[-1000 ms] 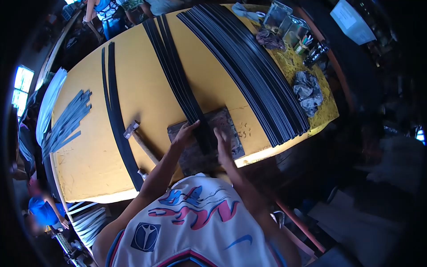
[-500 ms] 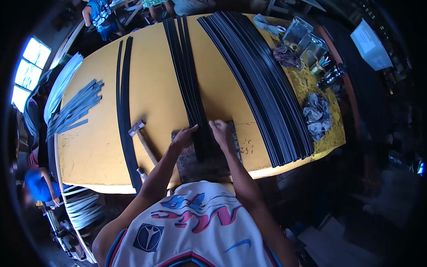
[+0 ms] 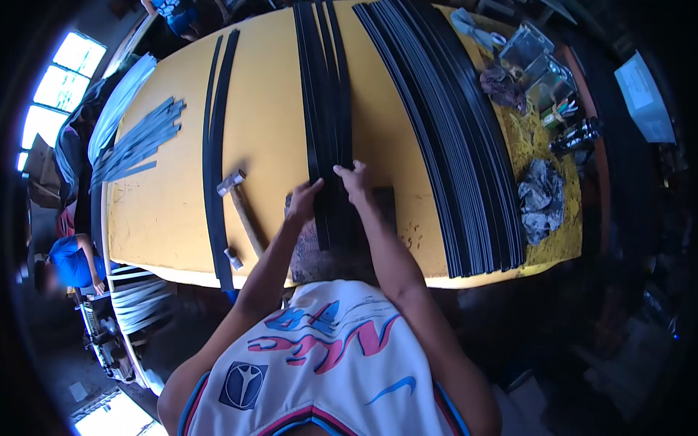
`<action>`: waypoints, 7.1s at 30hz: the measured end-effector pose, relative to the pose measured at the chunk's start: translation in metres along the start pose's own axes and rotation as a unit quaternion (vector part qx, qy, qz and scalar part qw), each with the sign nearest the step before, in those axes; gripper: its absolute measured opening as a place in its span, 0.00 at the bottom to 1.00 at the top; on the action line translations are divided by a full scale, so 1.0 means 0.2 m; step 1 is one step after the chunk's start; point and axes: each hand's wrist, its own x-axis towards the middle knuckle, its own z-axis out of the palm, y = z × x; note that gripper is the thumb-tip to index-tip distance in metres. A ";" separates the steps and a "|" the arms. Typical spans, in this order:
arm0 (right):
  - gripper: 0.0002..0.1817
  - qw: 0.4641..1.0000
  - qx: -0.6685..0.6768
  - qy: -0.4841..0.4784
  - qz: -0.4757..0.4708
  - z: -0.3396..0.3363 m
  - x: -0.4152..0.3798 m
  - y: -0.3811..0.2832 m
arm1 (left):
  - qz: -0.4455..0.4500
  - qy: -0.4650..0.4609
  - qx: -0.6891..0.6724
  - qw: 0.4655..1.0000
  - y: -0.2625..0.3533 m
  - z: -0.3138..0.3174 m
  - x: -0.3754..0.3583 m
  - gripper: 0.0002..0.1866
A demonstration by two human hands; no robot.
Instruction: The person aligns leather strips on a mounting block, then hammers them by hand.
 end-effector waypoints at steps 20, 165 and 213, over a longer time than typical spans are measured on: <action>0.29 0.996 -0.006 -0.032 0.079 0.02 0.01 -0.15 | -0.051 0.013 0.092 0.994 0.19 -0.09 0.19 0.19; 0.18 0.885 -0.462 -0.052 -0.001 1.28 -0.56 0.35 | 0.211 0.326 0.509 0.768 -0.12 -1.10 -0.89 0.17; 0.35 0.914 -0.385 0.047 0.118 0.01 -1.80 0.21 | 0.155 -0.226 0.370 0.888 0.07 -0.48 -0.48 0.19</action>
